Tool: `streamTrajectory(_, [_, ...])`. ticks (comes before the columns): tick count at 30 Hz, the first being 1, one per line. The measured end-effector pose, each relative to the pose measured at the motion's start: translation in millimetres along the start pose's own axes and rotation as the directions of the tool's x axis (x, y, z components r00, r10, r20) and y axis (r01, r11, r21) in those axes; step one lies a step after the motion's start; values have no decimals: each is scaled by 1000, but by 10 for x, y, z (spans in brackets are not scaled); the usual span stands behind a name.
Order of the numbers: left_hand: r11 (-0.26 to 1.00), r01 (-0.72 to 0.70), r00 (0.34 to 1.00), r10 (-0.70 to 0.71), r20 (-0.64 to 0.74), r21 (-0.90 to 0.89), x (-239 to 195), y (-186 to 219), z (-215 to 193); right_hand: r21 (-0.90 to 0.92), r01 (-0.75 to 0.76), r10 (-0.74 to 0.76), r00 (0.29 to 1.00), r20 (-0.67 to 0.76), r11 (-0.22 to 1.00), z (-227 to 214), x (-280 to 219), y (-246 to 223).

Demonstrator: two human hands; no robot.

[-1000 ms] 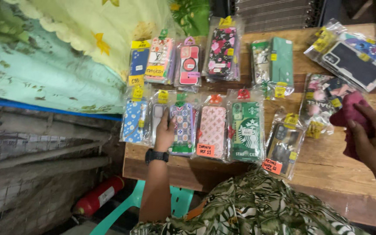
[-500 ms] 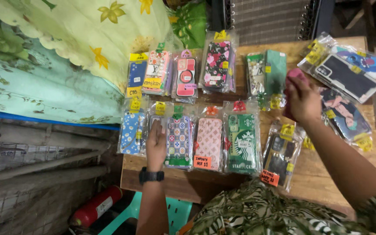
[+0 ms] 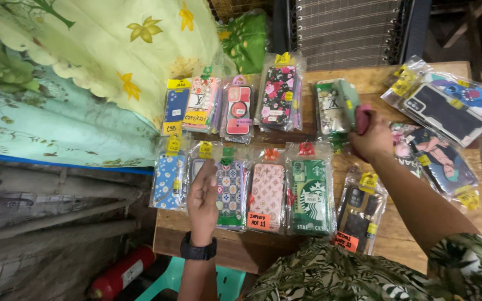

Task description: The person wipes the plastic packaging of multiple phone cases with a pink cloth. They pick up each case individually, wipe the surface, and place it back on the wooden table. The person handles various designs including cartoon characters and brand logos.

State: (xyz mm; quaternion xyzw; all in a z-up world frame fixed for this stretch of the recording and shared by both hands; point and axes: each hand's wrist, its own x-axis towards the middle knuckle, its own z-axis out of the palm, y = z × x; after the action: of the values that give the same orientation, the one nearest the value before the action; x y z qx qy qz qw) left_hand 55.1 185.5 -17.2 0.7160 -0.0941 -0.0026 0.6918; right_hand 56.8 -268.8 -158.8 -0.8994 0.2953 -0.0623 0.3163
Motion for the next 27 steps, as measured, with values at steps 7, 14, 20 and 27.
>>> streamTrajectory(7, [970,137,968,-88,236,-201,34,41,726,224,113,-45,957,-288,968,-842,-572,-94])
streamTrajectory(14, [268,710,666,44,745,-651,58,166,1285,215,667,-592,737,-325,713,-1478,-1469,-384])
streamTrajectory(20, [473,764,595,-255,763,-438,-55,422,1469,4,749,-739,654,-161,662,-1886,-1611,-711])
streamTrajectory(27, [486,554,775,-5,632,-676,-121,666,1620,671,532,-666,742,-76,516,-2040,-2015,-1339])
